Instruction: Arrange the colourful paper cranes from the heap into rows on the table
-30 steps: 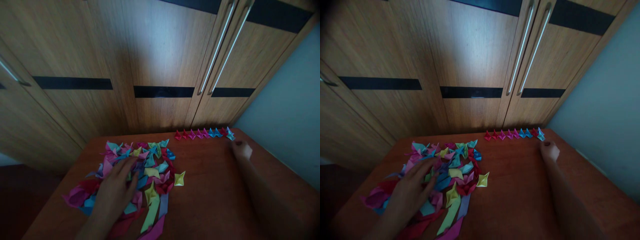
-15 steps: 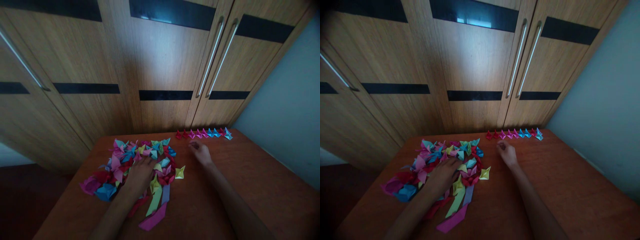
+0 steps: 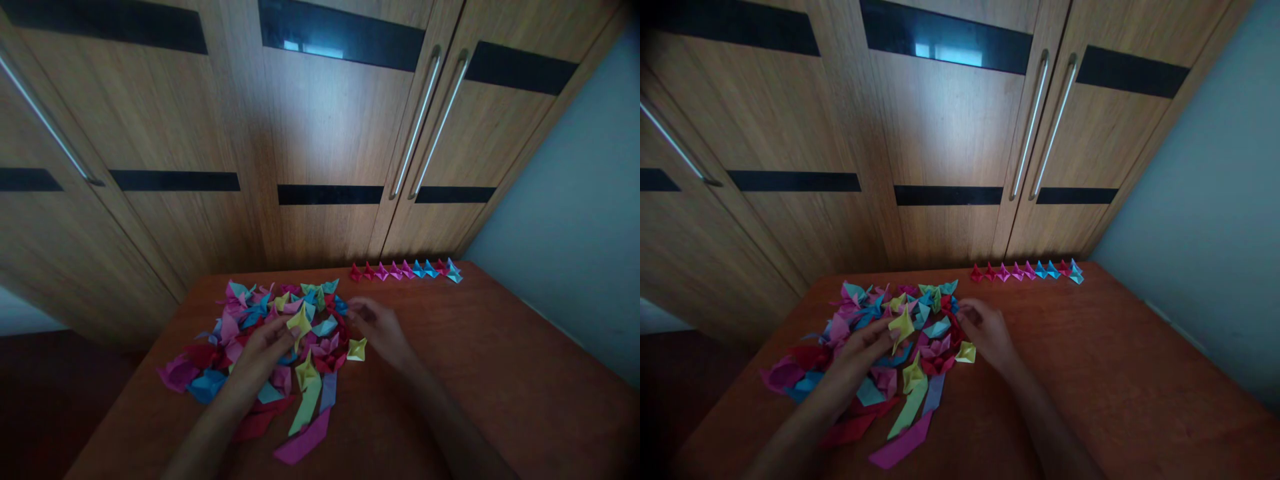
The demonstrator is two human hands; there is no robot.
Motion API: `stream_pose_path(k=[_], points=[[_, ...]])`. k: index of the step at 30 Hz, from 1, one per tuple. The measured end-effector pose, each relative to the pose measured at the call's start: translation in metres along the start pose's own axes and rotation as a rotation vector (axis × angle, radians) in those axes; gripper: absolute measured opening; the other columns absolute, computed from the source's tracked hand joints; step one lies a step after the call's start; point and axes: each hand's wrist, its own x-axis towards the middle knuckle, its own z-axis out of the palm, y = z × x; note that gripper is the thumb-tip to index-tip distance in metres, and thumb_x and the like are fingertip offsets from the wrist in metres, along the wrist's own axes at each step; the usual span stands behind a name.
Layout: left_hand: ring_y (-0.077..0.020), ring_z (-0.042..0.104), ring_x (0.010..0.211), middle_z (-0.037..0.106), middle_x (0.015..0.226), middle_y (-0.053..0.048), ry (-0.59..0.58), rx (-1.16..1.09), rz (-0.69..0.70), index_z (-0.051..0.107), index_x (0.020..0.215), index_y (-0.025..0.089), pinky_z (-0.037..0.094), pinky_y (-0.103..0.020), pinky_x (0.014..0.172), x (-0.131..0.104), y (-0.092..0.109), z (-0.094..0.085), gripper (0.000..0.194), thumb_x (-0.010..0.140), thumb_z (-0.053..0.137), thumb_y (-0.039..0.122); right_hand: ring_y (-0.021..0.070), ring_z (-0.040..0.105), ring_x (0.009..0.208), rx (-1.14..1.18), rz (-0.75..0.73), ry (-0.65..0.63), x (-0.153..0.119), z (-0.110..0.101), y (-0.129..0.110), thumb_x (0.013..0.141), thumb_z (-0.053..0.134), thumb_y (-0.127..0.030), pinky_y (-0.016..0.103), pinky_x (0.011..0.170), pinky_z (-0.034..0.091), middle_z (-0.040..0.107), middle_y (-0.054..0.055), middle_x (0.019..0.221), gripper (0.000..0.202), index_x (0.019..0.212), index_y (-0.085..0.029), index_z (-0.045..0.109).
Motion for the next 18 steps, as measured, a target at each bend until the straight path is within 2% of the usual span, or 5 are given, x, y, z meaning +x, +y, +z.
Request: stream_pose_path(k=[4, 8, 12, 15, 18], points=[[-0.0102, 0.051, 0.055, 0.058, 0.066, 0.002, -0.105, -0.198, -0.147, 0.065, 0.088, 0.016, 0.041, -0.020, 0.052, -0.012, 0.002, 0.005, 0.029, 0.080, 0.062, 0.044, 0.0127, 0.063, 0.069, 0.082, -0.059, -0.129, -0.013, 0.009, -0.028, 0.085, 0.058, -0.030, 0.022, 0.059, 0.049, 0.068, 0.002, 0.085, 0.023, 0.106, -0.022, 0.062], [-0.0088, 0.049, 0.053, 0.058, 0.065, 0.002, -0.227, -0.151, -0.241, 0.065, 0.088, 0.015, 0.034, -0.019, 0.048, -0.017, 0.003, 0.009, 0.031, 0.080, 0.062, 0.045, 0.0110, 0.062, 0.066, 0.120, -0.177, -0.230, -0.021, 0.011, -0.040, 0.085, 0.059, -0.027, 0.021, 0.060, 0.048, 0.067, -0.001, 0.079, 0.028, 0.113, -0.025, 0.060], [-0.0085, 0.047, 0.056, 0.058, 0.064, 0.001, -0.296, -0.110, -0.270, 0.067, 0.093, 0.015, 0.032, -0.019, 0.052, -0.019, 0.010, 0.014, 0.036, 0.079, 0.061, 0.048, 0.0113, 0.061, 0.069, 0.027, -0.249, -0.235, -0.023, 0.010, -0.044, 0.085, 0.060, -0.027, 0.021, 0.063, 0.047, 0.068, 0.000, 0.080, 0.018, 0.101, -0.023, 0.066], [-0.0092, 0.046, 0.057, 0.056, 0.064, 0.002, -0.304, -0.122, -0.270, 0.067, 0.092, 0.015, 0.031, -0.020, 0.052, -0.020, 0.014, 0.017, 0.038, 0.077, 0.063, 0.049, 0.0119, 0.061, 0.071, -0.013, -0.266, -0.245, -0.022, 0.007, -0.045, 0.086, 0.058, -0.029, 0.021, 0.065, 0.047, 0.068, 0.001, 0.080, 0.013, 0.091, -0.022, 0.069], [-0.0103, 0.047, 0.059, 0.056, 0.064, 0.002, -0.278, -0.136, -0.283, 0.067, 0.092, 0.016, 0.031, -0.020, 0.052, -0.019, 0.014, 0.019, 0.037, 0.075, 0.064, 0.049, 0.0115, 0.061, 0.071, -0.017, -0.269, -0.270, -0.020, 0.004, -0.045, 0.085, 0.061, -0.031, 0.021, 0.065, 0.047, 0.068, 0.002, 0.081, 0.013, 0.090, -0.021, 0.069]])
